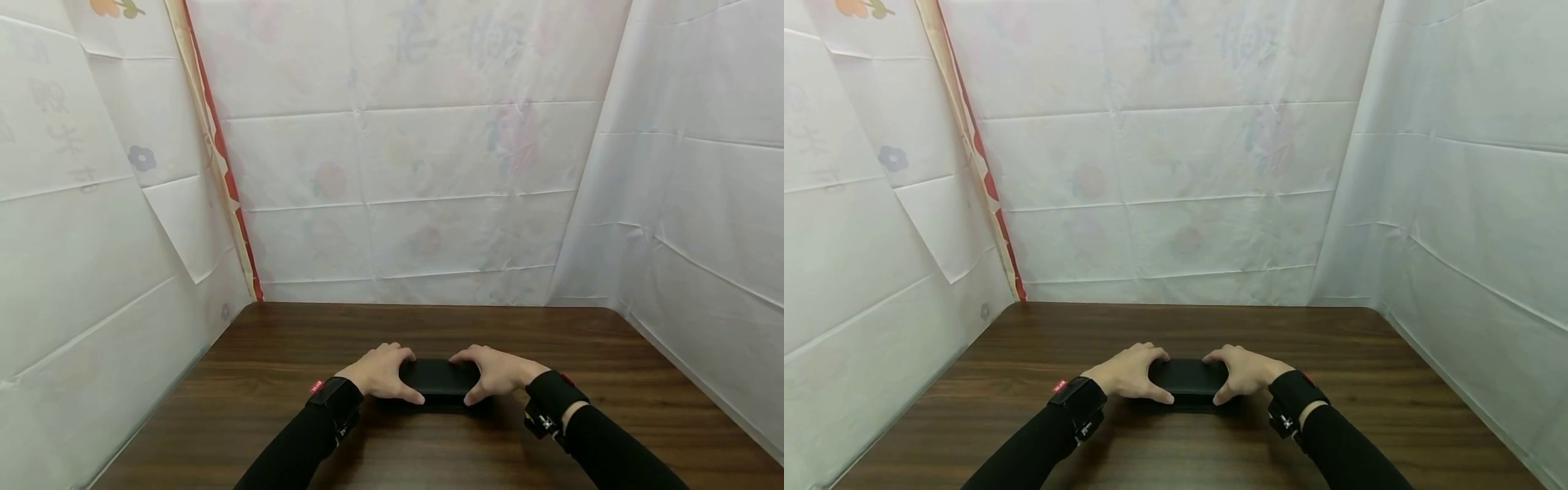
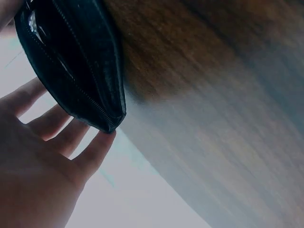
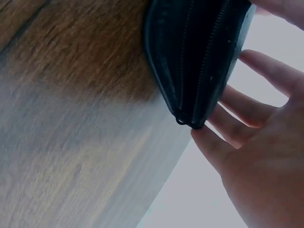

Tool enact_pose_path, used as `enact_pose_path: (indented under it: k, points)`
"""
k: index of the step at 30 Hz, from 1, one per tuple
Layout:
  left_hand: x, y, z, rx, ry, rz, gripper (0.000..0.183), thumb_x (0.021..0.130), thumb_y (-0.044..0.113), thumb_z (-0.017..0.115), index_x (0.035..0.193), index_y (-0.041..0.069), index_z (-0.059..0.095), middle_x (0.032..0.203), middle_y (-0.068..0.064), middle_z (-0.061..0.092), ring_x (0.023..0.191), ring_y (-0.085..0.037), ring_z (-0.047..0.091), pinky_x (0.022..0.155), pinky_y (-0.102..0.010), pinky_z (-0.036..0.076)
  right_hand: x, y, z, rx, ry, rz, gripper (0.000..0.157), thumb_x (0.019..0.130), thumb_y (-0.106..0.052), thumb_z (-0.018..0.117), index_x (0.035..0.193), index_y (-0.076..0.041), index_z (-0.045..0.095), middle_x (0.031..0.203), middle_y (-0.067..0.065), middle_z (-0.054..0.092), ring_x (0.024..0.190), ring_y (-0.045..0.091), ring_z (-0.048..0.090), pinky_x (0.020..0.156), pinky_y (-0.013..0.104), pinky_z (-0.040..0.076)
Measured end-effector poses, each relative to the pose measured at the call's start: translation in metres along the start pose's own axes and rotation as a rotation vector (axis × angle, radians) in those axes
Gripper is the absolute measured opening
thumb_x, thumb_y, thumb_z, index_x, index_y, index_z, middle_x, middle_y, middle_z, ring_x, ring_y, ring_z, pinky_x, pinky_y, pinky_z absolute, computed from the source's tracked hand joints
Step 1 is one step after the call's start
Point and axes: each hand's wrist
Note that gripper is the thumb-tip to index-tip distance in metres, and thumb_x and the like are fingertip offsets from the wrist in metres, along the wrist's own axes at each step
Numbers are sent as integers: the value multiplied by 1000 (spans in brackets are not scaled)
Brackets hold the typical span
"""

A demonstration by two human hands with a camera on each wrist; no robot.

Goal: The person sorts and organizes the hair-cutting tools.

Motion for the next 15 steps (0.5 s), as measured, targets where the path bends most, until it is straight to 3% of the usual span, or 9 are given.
enact_pose_path:
  k: [7,15]
  points:
    - [1,-1,1,18,40,10,84,77,63,78,142,15,57,137,-7,56,126,-27,50,104,-47,43,-1,-1,2,-34,62,-42,77,78,-26,87,145,-9,54,138,10,52,121,28,47,101,53,41]
    - [-1,0,5,10,6,1,90,76,66,77,147,16,53,138,-7,54,122,-26,50,101,-47,44,-3,0,9,-30,58,-29,75,78,-25,88,144,-10,56,138,9,52,123,30,47,101,54,41]
Point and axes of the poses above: each hand's wrist, its own x-axis towards the middle knuckle, its own z-axis out of the palm, y = z × x
